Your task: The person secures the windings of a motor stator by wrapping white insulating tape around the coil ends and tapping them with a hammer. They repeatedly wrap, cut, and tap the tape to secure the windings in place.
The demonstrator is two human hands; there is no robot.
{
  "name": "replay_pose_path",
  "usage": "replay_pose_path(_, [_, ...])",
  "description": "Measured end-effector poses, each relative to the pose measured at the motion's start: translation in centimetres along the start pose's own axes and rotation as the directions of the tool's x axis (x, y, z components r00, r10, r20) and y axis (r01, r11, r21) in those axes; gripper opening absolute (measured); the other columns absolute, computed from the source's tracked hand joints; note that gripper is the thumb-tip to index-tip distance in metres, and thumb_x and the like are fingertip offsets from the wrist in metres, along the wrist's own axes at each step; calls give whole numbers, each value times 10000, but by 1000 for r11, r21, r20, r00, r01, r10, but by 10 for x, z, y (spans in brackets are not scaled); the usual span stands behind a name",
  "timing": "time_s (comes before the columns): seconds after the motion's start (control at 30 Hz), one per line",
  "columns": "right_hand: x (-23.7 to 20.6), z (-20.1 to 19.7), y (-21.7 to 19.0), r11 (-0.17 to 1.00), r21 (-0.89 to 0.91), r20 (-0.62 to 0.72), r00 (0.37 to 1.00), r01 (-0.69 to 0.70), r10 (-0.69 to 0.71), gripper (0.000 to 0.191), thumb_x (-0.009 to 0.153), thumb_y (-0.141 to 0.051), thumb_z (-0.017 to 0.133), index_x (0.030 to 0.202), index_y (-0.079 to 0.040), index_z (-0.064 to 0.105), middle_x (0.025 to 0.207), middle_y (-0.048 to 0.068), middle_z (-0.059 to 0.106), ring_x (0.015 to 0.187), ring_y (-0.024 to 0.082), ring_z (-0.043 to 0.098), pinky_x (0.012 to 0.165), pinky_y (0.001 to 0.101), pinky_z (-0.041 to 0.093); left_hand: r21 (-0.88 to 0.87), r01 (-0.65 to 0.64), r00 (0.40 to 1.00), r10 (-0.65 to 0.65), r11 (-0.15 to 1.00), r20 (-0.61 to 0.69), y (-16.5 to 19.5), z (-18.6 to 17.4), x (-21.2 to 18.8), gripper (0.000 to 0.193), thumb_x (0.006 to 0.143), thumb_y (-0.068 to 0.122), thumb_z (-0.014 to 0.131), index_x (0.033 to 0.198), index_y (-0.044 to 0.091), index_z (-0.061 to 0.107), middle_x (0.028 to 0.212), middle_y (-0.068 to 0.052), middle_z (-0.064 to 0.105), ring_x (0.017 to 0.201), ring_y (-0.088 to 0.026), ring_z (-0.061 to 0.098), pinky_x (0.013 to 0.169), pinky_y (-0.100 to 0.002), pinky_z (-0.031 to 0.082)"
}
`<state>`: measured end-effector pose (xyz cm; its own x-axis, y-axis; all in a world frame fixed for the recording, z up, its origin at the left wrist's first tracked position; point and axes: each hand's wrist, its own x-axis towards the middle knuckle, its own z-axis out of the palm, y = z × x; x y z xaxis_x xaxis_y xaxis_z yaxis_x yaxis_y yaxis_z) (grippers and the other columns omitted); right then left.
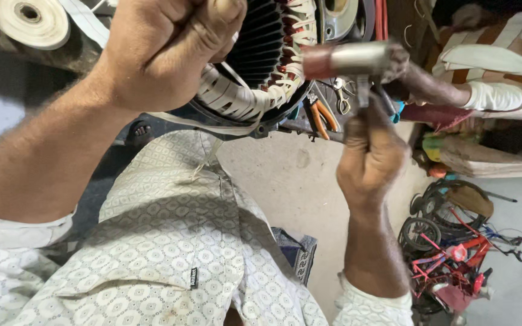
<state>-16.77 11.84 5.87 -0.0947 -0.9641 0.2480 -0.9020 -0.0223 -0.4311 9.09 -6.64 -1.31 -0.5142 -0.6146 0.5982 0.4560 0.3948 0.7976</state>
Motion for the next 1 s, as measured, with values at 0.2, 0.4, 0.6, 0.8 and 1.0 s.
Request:
replay_pose_path(0.2, [-15,4,-11,998,-54,-196,980,19,-29,285,1054,-106,668,1311,15,683,875,154,739,684,160,646,558,289,501,-35,-28,999,27,999,-35,3,-11,-1,402,1264,275,410,939,54,496,663,22,440,530,-41,416,467,-196,366])
replay_pose_path(0.4, [-46,31,-1,976,-184,-247,956,113,-157,220,1096,-75,646,1298,9,674,981,191,742,817,215,735,686,336,596,-35,-53,998,52,998,-41,7,-9,2,395,1256,284,391,929,82,483,662,31,442,523,-33,427,500,-196,370])
replay_pose_path(0.6, [-65,51,4,996,-85,-202,979,0,-17,241,1028,-64,682,1247,37,680,853,149,705,731,190,686,646,315,544,1,-50,996,50,999,-70,9,-7,6,389,1250,284,408,975,35,522,635,36,428,490,-32,422,449,-190,357])
replay_pose_path(0.8, [-74,72,29,995,101,-283,958,-13,41,177,1088,-83,601,1235,-1,655,872,93,693,727,135,662,641,270,532,14,58,992,-56,998,-116,-16,-4,-10,349,1228,228,421,979,22,552,601,13,441,466,-61,415,439,-223,338])
replay_pose_path(1.0, [-84,79,46,952,295,-125,985,-78,120,300,1110,-131,597,1367,19,641,891,44,663,718,117,600,636,263,493,615,-25,998,58,788,-34,-19,8,-6,300,1132,27,477,858,56,596,709,-17,602,605,-96,572,573,-253,467])
